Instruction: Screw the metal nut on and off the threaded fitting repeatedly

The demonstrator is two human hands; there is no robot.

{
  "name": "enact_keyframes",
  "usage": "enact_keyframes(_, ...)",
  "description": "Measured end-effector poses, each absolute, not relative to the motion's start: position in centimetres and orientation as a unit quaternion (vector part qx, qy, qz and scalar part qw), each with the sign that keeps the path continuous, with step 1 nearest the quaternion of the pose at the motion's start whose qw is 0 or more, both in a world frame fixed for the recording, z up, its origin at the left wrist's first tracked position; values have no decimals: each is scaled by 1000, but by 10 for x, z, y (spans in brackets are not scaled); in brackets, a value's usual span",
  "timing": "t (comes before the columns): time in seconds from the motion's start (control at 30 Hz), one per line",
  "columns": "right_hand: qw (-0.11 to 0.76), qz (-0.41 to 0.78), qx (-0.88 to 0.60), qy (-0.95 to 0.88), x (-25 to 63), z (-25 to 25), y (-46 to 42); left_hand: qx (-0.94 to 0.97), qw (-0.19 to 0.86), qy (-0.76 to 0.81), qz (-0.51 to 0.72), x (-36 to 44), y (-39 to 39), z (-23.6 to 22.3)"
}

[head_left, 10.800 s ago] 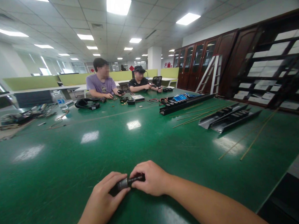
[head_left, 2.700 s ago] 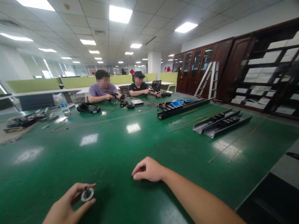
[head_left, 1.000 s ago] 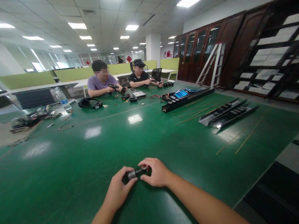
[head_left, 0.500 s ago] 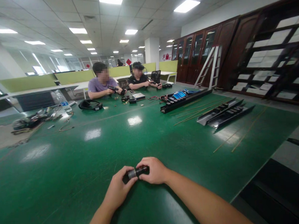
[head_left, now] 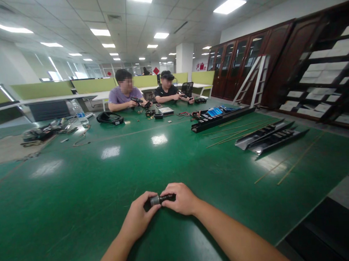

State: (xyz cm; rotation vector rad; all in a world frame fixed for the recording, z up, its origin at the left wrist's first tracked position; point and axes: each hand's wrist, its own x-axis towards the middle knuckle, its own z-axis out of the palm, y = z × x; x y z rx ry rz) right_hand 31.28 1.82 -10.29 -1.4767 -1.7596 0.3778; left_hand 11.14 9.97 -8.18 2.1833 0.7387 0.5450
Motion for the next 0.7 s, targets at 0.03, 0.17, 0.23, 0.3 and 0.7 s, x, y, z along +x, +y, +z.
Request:
enact_keyframes(0.03,396,150,-583,-693,313,-103,19,853,376,290,214,112,100,-82)
enact_keyframes(0.17,397,154,-593,-683,312,-102,19,851,371,297,221,112,101,-84)
enact_keyframes(0.23,399,157,-598,-678,312,-100,19,851,367,301,226,112,102,-85)
enact_keyframes(0.3,399,161,-599,-675,312,-99,19,851,363,303,229,112,102,-87)
enact_keyframes(0.7,412,194,-604,-654,314,-95,17,856,348,296,241,108,102,-88)
